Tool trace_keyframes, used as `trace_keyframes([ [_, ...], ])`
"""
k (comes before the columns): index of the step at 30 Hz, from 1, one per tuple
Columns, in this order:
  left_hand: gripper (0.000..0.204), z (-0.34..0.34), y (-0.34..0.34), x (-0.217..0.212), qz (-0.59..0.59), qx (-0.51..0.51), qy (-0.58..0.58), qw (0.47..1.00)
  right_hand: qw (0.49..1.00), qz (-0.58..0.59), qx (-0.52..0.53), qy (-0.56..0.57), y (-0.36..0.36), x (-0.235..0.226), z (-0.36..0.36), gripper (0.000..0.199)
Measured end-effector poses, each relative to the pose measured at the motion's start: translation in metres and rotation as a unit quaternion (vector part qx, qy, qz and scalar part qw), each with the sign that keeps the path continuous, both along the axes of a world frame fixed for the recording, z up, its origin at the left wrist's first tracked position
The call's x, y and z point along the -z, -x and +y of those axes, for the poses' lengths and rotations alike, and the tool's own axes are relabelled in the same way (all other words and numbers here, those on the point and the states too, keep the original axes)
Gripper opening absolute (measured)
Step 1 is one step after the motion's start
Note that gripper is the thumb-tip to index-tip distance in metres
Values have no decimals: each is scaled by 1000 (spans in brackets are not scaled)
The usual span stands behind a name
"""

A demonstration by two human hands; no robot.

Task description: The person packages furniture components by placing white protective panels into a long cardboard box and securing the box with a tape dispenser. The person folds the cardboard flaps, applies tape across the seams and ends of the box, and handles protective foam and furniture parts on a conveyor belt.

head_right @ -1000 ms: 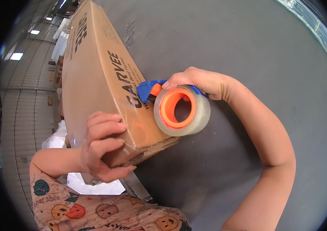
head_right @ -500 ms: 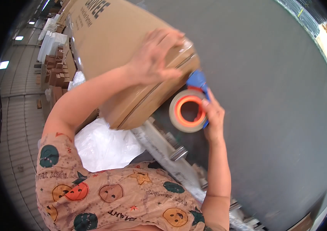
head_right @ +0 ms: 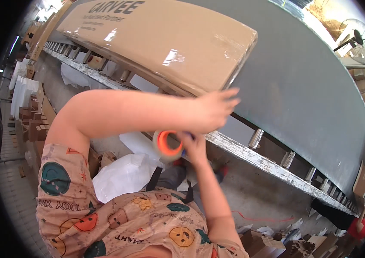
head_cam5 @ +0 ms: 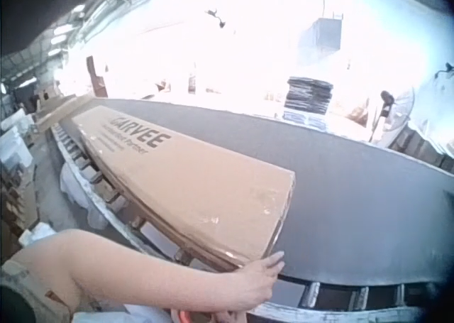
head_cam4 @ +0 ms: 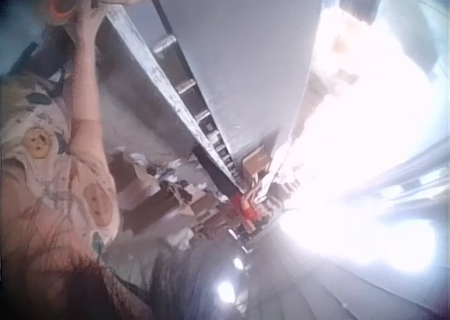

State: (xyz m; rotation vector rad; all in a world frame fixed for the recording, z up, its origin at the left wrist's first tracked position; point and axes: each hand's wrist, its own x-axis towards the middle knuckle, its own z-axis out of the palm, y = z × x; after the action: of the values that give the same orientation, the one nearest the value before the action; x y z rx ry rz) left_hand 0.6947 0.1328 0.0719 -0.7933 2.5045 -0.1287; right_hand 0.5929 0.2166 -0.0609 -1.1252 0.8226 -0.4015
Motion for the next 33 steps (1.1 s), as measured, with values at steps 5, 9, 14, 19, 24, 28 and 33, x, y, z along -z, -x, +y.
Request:
trace_keyframes([
  [5, 23, 34, -75, 34, 243, 159, 209, 934, 983, -81, 101, -129, -50, 23, -21, 50],
  [9, 31, 68, -109, 30, 223, 254, 122, 933, 990, -48, -105, 85, -44, 56, -31, 50],
  [14, 12, 75, -139, 77, 139, -279, -101, 945, 962, -5, -250, -108, -50, 11, 35, 61],
  [19, 28, 73, -172, 89, 475, -543, -31, 692, 950, 1, -306, -68, -42, 4, 35, 53],
  [24, 27, 148, -266, 141, 549, -737, 298, 258, 976, -5, -200, -90, -70, -40, 14, 61],
  [28, 24, 219, -302, 199, 625, -701, 216, 267, 982, -47, -177, -39, -141, -94, 20, 64],
  [33, 31, 273, -372, 199, 662, -679, 70, 310, 983, -90, -147, 68, -279, -150, 24, 70],
])
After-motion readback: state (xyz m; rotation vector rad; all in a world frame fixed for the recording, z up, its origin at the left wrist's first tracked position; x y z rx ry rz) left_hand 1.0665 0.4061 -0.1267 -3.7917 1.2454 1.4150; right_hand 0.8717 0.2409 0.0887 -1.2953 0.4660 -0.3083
